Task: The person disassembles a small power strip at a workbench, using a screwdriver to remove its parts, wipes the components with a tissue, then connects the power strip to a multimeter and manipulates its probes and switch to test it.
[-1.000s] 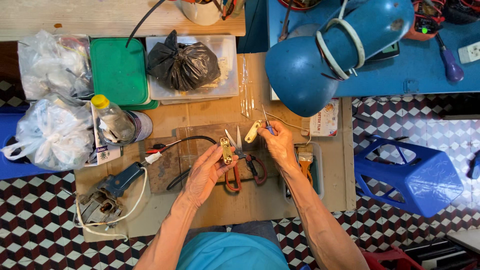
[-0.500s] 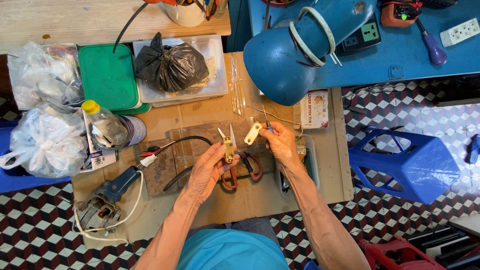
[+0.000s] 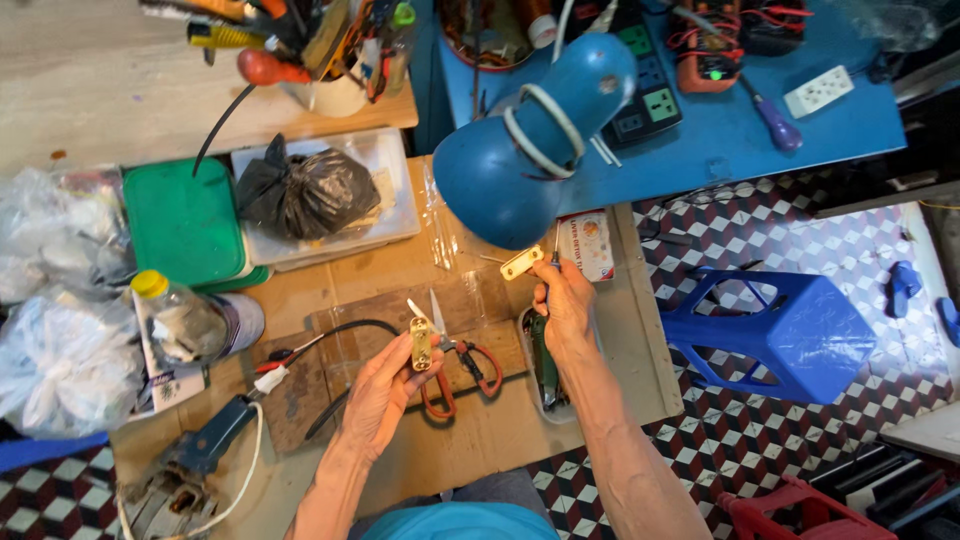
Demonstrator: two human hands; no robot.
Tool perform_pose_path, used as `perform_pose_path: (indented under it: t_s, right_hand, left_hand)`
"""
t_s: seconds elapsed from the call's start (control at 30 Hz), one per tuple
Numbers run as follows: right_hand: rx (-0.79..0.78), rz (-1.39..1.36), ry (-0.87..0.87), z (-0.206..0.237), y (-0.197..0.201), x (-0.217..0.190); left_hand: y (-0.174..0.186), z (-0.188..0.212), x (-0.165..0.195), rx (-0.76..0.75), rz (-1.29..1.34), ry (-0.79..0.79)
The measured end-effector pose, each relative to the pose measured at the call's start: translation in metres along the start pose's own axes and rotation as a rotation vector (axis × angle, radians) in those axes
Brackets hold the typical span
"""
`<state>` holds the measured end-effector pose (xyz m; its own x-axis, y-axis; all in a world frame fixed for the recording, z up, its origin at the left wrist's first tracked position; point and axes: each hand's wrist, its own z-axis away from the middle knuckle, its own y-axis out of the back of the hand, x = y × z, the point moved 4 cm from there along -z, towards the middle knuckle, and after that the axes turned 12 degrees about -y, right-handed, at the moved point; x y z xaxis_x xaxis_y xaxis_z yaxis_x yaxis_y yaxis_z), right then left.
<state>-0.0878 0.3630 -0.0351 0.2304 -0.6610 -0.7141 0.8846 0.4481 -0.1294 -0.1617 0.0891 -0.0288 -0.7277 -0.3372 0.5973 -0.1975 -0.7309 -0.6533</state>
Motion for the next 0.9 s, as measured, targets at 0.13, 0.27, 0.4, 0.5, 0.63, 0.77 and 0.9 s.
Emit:
perform_pose_path:
  t_s: [0.13,0.27,0.4,0.5,0.63,0.77,0.9]
  right_hand:
    - [0.061,-0.168,0.127,-0.025,0.021,-0.038]
    - [0.280,0.043,0.179,-0.052,0.025,-0.083]
    - [0.287,0.063,0.199,-0.074,0.015,-0.119]
    - [0.317,0.123,0.131,-0.082,0.012,-0.132]
    - [0.186,0.038,0.483,-0.052,0.013,-0.117]
    - [0.176,0.197,0.229,0.021,0.011,-0.045]
    - [0.021,0.289,-0.023,0.062,-0.020,0.006]
  left_hand:
    - [0.003,0.002,-0.002,0.045,-0.034,0.022]
    - [-0.003,0.000,-0.002,0.050,-0.033,0.036]
    - [-0.020,-0.003,0.001,0.042,-0.028,0.026]
    - [-0.035,-0.006,0.002,-0.001,-0.015,0.027]
    - [-0.045,-0.015,0.006,-0.098,0.044,-0.001]
    - [-0.049,-0.028,0.006,-0.120,0.085,0.003]
    - [-0.053,-0.041,0.006,-0.147,0.070,-0.020]
